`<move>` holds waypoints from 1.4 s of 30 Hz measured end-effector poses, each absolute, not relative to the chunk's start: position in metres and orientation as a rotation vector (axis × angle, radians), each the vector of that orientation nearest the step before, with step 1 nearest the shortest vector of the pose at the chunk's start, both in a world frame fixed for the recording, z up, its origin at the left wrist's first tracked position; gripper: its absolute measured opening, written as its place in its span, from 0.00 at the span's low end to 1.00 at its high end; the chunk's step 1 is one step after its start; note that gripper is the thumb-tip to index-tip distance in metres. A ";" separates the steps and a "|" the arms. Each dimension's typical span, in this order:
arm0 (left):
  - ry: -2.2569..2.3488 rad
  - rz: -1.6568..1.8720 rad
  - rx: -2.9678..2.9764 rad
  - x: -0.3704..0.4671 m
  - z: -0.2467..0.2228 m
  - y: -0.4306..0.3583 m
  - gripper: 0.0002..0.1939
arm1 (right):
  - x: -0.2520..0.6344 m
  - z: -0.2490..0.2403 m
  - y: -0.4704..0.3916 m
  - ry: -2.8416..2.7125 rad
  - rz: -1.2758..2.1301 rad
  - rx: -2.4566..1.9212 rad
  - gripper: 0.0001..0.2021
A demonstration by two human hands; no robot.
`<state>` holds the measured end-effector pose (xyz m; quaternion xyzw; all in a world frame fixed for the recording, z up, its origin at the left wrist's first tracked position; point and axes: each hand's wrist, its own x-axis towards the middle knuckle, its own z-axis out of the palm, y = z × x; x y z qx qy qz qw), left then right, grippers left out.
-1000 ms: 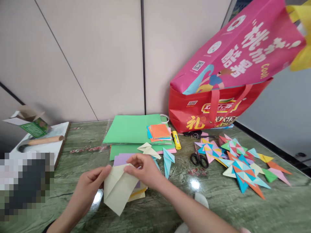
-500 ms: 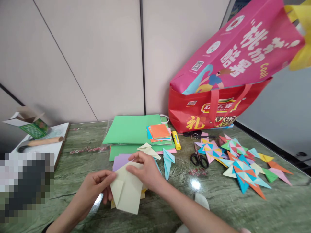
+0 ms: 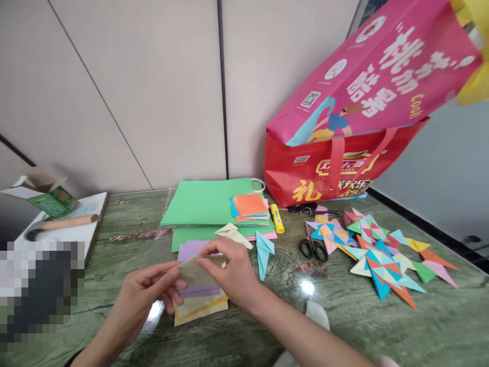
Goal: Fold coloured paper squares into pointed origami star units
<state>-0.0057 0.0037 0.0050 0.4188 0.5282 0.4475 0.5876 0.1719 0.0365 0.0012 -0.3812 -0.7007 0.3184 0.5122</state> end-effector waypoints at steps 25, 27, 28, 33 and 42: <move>1.383 1.431 1.785 -0.012 0.014 0.000 0.14 | 0.174 0.003 0.027 -1.938 0.148 -0.504 0.07; 1.399 1.469 1.797 -0.012 0.014 0.000 0.14 | 0.174 0.003 0.027 -1.929 0.154 -0.517 0.07; 1.406 1.482 1.792 -0.012 0.014 0.000 0.14 | 0.175 0.002 0.027 -1.926 0.142 -0.526 0.07; 1.390 1.498 1.780 -0.012 0.013 -0.001 0.15 | 0.178 0.002 0.031 -1.892 0.082 -0.541 0.08; 1.494 1.502 1.509 -0.017 0.000 0.000 0.07 | 0.189 -0.002 0.047 -1.885 0.014 -0.529 0.08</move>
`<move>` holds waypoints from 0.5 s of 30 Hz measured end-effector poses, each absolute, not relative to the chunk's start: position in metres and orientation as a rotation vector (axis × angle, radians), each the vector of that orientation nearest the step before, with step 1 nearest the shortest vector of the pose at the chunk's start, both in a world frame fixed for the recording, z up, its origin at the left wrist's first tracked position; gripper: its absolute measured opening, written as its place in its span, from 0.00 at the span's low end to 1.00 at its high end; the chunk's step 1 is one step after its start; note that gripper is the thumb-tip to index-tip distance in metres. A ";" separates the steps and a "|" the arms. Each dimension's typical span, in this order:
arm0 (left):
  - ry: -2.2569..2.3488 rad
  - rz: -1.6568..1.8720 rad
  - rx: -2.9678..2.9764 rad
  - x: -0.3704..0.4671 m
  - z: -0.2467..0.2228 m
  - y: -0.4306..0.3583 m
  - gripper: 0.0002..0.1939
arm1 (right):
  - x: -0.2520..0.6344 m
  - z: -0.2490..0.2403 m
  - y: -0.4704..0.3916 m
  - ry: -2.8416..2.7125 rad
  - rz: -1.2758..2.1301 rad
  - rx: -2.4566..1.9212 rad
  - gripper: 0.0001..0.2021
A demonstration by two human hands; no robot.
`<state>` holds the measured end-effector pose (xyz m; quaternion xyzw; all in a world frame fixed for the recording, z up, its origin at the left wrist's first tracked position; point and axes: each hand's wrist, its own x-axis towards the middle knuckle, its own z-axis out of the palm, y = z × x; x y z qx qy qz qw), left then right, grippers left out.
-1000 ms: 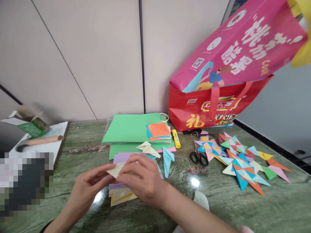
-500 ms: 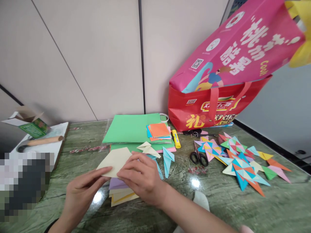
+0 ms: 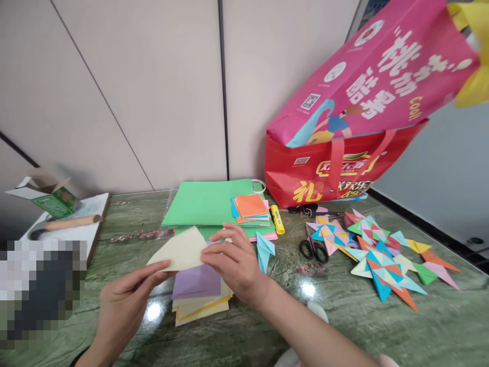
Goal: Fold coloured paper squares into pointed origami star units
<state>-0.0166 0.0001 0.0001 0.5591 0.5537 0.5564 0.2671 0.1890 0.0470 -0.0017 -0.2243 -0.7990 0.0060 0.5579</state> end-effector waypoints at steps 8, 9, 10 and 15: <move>1.588 1.434 1.540 -0.014 0.010 -0.001 0.06 | 0.190 0.002 0.052 -2.035 0.499 -0.733 0.09; 1.577 1.419 1.575 -0.014 0.011 -0.001 0.06 | 0.189 0.004 0.049 -2.037 0.625 -0.775 0.13; 1.557 1.401 1.616 -0.013 0.012 -0.001 0.06 | 0.186 0.005 0.047 -2.020 0.723 -0.793 0.16; 1.460 1.310 1.780 -0.009 0.011 -0.002 0.07 | 0.174 0.000 0.041 -1.714 1.085 -0.851 0.11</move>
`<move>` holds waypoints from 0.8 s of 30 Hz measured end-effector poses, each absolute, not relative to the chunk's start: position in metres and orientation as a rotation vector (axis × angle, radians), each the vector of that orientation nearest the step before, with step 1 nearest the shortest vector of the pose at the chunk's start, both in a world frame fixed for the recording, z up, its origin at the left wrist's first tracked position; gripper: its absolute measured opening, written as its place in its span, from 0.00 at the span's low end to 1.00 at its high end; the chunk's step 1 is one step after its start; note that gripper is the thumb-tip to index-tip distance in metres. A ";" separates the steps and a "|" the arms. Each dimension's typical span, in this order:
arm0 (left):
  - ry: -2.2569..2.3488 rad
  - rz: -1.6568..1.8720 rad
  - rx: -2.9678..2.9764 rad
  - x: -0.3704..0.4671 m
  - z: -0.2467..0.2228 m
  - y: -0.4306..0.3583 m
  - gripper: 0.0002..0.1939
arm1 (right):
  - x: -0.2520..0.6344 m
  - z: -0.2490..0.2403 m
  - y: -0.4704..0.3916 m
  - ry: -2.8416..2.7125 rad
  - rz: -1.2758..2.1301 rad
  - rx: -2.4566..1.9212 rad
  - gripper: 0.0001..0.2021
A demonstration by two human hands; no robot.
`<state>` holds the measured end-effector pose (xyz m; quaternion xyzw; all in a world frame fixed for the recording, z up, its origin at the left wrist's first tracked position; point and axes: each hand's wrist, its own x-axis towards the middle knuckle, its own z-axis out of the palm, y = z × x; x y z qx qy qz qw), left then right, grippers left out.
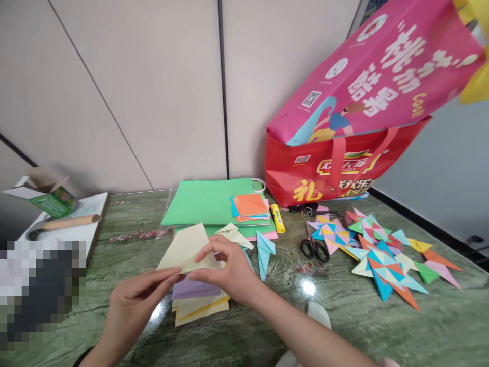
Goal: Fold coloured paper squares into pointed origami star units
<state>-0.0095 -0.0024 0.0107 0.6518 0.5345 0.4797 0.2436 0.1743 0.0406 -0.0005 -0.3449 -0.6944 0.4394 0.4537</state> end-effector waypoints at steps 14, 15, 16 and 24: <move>1.385 1.209 1.445 -0.005 0.005 -0.002 0.09 | 0.165 -0.006 0.033 -1.499 1.184 -1.008 0.07; 1.377 1.219 1.366 -0.004 0.004 -0.002 0.10 | 0.165 -0.005 0.033 -1.500 1.173 -1.013 0.07; 1.365 1.231 1.286 -0.004 0.004 -0.003 0.12 | 0.165 -0.005 0.033 -1.498 1.165 -1.018 0.06; 1.181 1.243 0.946 -0.004 0.007 0.000 0.22 | 0.164 -0.008 0.033 -1.468 1.152 -1.024 0.06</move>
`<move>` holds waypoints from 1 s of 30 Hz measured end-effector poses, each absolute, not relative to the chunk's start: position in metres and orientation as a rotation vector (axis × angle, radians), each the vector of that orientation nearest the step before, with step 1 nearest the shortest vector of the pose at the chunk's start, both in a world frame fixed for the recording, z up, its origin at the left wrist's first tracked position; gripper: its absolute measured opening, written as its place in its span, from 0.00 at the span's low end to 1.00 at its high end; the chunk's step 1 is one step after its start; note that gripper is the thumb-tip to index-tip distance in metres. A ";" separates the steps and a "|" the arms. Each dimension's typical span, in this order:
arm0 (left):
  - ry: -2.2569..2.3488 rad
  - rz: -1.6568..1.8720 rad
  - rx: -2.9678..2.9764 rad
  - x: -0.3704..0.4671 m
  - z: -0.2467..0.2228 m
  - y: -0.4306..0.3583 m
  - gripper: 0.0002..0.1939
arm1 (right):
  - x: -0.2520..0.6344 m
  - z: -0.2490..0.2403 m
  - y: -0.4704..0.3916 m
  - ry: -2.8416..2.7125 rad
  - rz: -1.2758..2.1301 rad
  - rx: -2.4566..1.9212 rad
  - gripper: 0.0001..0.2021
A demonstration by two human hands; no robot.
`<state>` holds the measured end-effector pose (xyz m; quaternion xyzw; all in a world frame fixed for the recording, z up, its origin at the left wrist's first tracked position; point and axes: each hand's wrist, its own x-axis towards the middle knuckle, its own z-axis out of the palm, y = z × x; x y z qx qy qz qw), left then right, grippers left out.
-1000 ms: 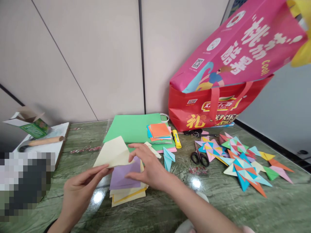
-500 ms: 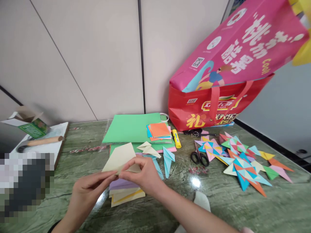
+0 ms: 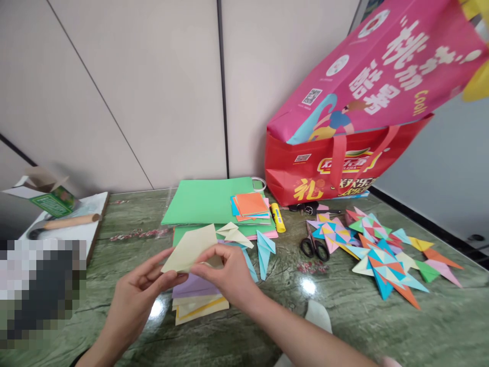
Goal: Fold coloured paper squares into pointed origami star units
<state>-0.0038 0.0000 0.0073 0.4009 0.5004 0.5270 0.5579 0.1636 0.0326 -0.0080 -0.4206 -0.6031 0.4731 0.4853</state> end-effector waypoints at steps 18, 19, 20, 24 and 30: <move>1.131 1.215 0.749 -0.001 0.006 0.002 0.11 | 0.163 -0.007 0.031 -1.432 1.202 -1.073 0.07; 1.124 1.208 0.743 -0.001 0.006 0.002 0.11 | 0.163 -0.007 0.031 -1.420 1.211 -1.070 0.08; 1.120 1.200 0.741 -0.001 0.007 0.002 0.12 | 0.163 -0.007 0.031 -1.403 1.226 -1.064 0.08; 1.111 1.187 0.753 0.000 0.009 0.002 0.12 | 0.162 -0.006 0.030 -1.327 1.320 -1.020 0.11; 1.106 1.188 0.756 0.000 0.007 0.001 0.11 | 0.161 -0.004 0.029 -1.197 1.416 -1.016 0.20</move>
